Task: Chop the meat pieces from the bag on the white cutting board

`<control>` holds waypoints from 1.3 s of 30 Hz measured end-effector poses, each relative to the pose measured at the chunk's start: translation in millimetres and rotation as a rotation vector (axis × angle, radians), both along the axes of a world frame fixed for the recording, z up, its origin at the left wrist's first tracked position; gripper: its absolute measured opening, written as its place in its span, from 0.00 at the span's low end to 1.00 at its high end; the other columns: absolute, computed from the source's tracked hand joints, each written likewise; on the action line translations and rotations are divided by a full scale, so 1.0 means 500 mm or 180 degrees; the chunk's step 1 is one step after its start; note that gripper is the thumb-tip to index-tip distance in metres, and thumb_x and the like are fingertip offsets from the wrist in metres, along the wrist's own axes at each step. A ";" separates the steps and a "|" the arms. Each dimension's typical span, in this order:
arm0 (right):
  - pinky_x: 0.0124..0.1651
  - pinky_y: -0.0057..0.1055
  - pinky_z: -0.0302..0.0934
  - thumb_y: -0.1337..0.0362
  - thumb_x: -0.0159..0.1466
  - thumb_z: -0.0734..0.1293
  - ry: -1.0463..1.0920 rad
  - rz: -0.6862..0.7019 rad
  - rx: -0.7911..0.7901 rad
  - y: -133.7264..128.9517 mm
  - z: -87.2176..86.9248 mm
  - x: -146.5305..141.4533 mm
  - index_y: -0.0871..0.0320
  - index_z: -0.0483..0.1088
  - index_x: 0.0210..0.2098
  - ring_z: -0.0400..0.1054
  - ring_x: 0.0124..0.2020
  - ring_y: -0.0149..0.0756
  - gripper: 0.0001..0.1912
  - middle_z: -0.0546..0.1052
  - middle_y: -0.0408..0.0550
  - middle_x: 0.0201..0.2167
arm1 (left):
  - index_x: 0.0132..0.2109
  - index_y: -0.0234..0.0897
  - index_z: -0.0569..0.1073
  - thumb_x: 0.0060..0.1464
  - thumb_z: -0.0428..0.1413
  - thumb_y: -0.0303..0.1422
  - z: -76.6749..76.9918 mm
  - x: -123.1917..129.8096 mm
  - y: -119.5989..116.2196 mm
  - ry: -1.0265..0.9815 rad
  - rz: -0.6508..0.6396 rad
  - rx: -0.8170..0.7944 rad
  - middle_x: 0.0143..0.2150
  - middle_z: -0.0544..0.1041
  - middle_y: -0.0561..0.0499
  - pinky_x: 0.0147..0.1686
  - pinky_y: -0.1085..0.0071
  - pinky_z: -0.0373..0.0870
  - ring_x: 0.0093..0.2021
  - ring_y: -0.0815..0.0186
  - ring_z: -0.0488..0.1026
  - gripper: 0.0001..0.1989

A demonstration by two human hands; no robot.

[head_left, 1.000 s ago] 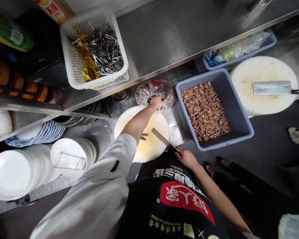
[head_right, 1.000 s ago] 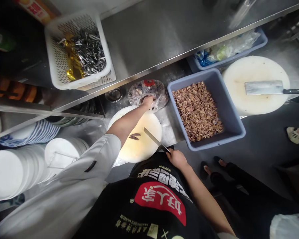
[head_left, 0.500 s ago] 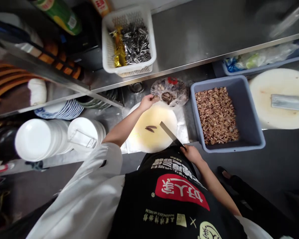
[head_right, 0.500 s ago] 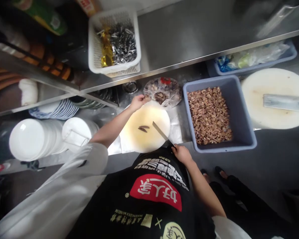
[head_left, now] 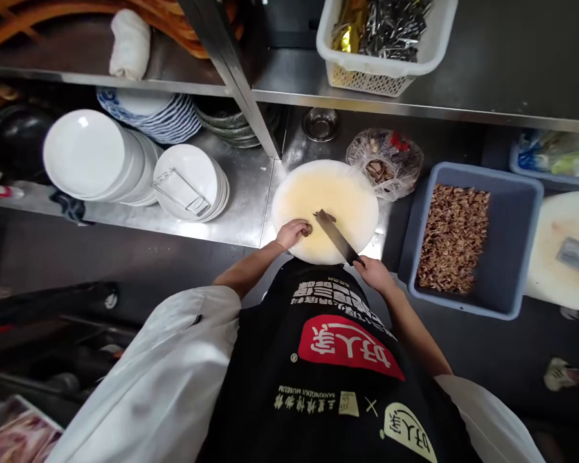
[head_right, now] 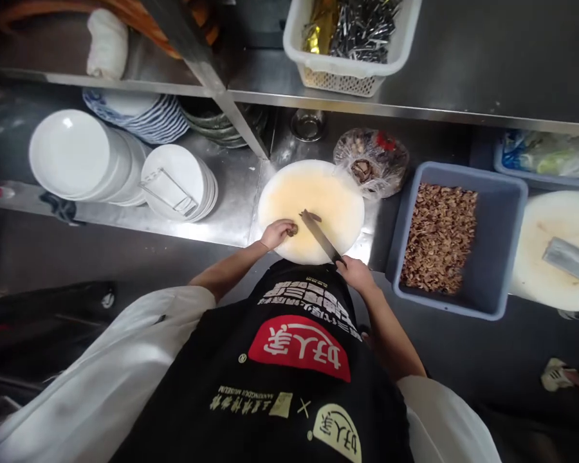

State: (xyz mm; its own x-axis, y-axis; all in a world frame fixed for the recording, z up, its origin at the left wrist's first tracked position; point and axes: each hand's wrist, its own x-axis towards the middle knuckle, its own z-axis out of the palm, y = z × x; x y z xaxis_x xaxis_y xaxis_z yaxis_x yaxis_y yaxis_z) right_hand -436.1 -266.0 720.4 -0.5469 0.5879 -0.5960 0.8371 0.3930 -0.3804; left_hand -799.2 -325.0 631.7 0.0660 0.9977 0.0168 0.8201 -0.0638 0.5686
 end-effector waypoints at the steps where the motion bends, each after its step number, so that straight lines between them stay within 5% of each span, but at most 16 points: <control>1: 0.44 0.29 0.58 0.53 0.78 0.54 -0.0056 -0.0024 0.0016 -0.010 0.006 -0.007 0.58 0.74 0.51 0.75 0.47 0.42 0.21 0.82 0.55 0.47 | 0.52 0.35 0.78 0.57 0.50 0.19 -0.006 0.010 -0.008 -0.0020 -0.0196 0.0073 0.62 0.76 0.43 0.67 0.57 0.69 0.65 0.60 0.71 0.20; 5: 0.46 0.30 0.59 0.52 0.78 0.54 -0.0338 -0.0017 0.0124 -0.061 0.027 -0.032 0.58 0.72 0.55 0.76 0.48 0.43 0.21 0.82 0.57 0.48 | 0.57 0.37 0.77 0.58 0.53 0.23 -0.016 0.028 -0.036 0.0045 -0.0400 0.0398 0.64 0.73 0.39 0.67 0.50 0.67 0.67 0.54 0.67 0.21; 10: 0.49 0.31 0.61 0.53 0.78 0.53 -0.0558 0.0036 0.0220 -0.112 0.048 -0.058 0.57 0.71 0.56 0.76 0.49 0.45 0.22 0.81 0.58 0.48 | 0.48 0.38 0.80 0.67 0.51 0.30 -0.031 0.022 -0.034 0.0027 -0.0411 0.0375 0.53 0.79 0.41 0.62 0.55 0.71 0.57 0.57 0.74 0.13; 20: 0.51 0.37 0.64 0.54 0.78 0.52 -0.0822 0.0199 0.0543 -0.124 0.095 -0.112 0.56 0.69 0.60 0.77 0.49 0.48 0.22 0.81 0.59 0.47 | 0.48 0.36 0.81 0.68 0.50 0.32 -0.043 0.021 -0.010 0.0080 -0.0584 0.0415 0.52 0.79 0.39 0.61 0.57 0.71 0.56 0.57 0.75 0.14; 25: 0.53 0.36 0.64 0.55 0.78 0.52 -0.0920 0.0224 0.0455 -0.115 0.080 -0.114 0.59 0.69 0.57 0.77 0.50 0.48 0.21 0.81 0.61 0.46 | 0.49 0.36 0.81 0.68 0.49 0.33 -0.037 0.022 -0.008 -0.0164 -0.0662 0.0368 0.53 0.79 0.39 0.64 0.58 0.69 0.57 0.58 0.74 0.15; 33: 0.56 0.36 0.64 0.60 0.79 0.50 -0.0752 0.0075 0.0340 -0.082 0.024 -0.230 0.63 0.66 0.59 0.75 0.53 0.46 0.21 0.79 0.62 0.50 | 0.50 0.38 0.81 0.68 0.50 0.33 -0.032 0.022 -0.021 -0.0283 -0.0492 0.0253 0.56 0.79 0.40 0.65 0.54 0.69 0.60 0.57 0.74 0.15; 39: 0.54 0.34 0.63 0.56 0.78 0.52 -0.0727 0.0087 0.0256 -0.105 0.040 -0.134 0.60 0.68 0.58 0.76 0.51 0.46 0.21 0.81 0.61 0.49 | 0.50 0.37 0.81 0.70 0.50 0.32 -0.021 0.019 -0.032 -0.0296 -0.0454 0.0252 0.55 0.79 0.41 0.65 0.57 0.69 0.59 0.59 0.74 0.14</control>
